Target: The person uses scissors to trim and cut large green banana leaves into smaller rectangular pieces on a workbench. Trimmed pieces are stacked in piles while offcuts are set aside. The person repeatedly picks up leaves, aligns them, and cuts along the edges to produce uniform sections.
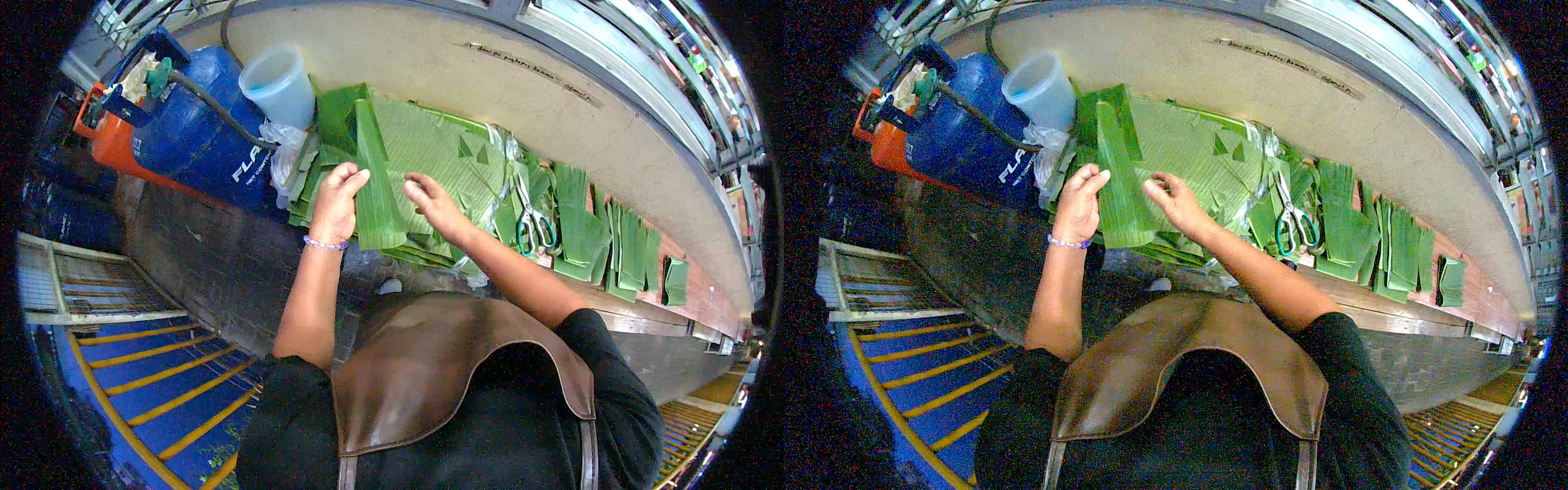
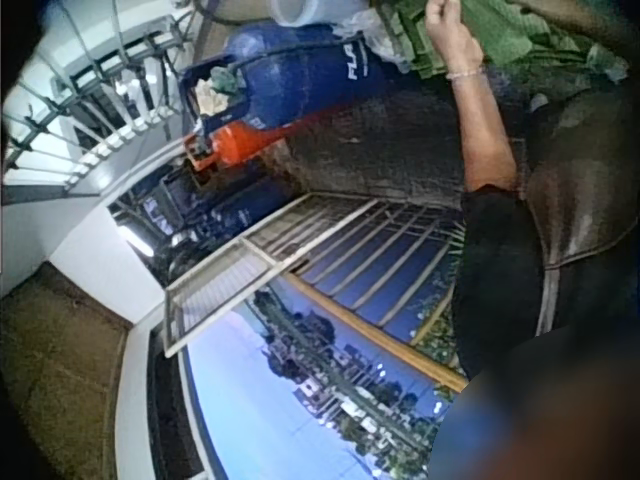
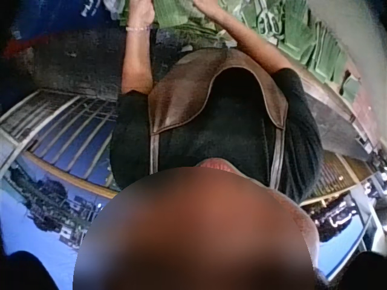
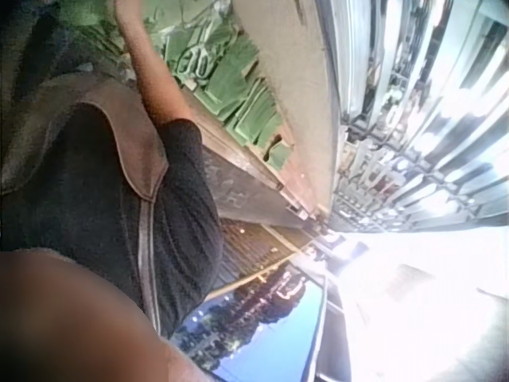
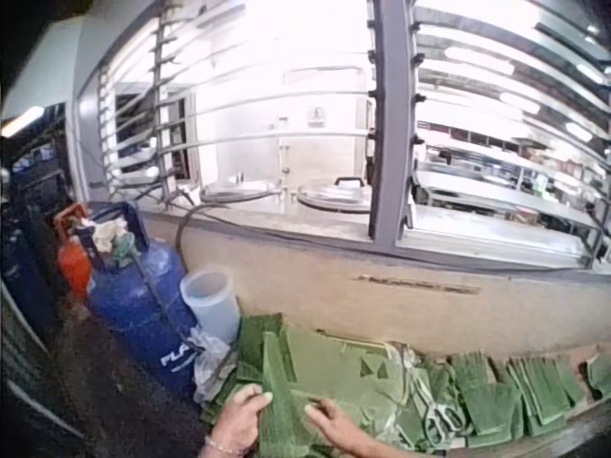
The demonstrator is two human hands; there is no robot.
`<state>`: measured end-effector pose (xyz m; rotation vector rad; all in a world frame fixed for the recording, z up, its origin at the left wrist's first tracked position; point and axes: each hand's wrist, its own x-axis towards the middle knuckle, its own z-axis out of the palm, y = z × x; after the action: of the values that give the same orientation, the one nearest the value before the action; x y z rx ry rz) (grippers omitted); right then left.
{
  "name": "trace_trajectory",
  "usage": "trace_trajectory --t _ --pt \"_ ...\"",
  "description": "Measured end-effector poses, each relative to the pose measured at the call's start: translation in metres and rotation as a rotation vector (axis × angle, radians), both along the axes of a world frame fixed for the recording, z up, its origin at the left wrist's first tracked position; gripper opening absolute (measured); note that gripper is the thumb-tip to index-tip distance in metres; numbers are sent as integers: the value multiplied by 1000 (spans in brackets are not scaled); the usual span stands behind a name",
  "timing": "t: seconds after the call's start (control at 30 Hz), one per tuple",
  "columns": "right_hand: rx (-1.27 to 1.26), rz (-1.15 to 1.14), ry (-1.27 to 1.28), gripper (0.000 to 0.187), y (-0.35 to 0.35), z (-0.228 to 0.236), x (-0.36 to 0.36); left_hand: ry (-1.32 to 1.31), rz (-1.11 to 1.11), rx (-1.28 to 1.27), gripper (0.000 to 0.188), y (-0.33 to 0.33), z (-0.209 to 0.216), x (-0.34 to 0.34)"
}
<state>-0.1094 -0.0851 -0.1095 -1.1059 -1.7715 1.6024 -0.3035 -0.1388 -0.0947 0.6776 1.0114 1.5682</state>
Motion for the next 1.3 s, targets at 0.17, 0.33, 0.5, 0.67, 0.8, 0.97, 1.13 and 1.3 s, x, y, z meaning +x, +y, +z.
trace_trajectory --t 0.17,0.33,0.5,0.67,0.8,0.97,1.13,1.3 --pt "-740 -44 521 61 10 -12 9 -218 -303 -84 6 11 6 39" --pt "-895 -108 696 51 7 -32 28 -447 -317 -233 16 13 -23 67" --pt "-847 -161 637 42 5 -38 40 -156 -297 -203 14 14 -37 77" --pt "-725 -158 652 29 2 -28 42 1008 -204 -349 11 15 -27 73" --pt "-741 -188 632 29 2 -22 45 1329 245 90 12 8 -23 79" --pt "-735 -245 597 32 1 -20 48 938 122 22 13 11 -20 81" --pt "-707 -289 634 34 -1 -18 43 852 107 61 12 10 -21 86" --pt "-636 -406 589 37 -7 -9 31 801 115 93 15 15 -32 79"
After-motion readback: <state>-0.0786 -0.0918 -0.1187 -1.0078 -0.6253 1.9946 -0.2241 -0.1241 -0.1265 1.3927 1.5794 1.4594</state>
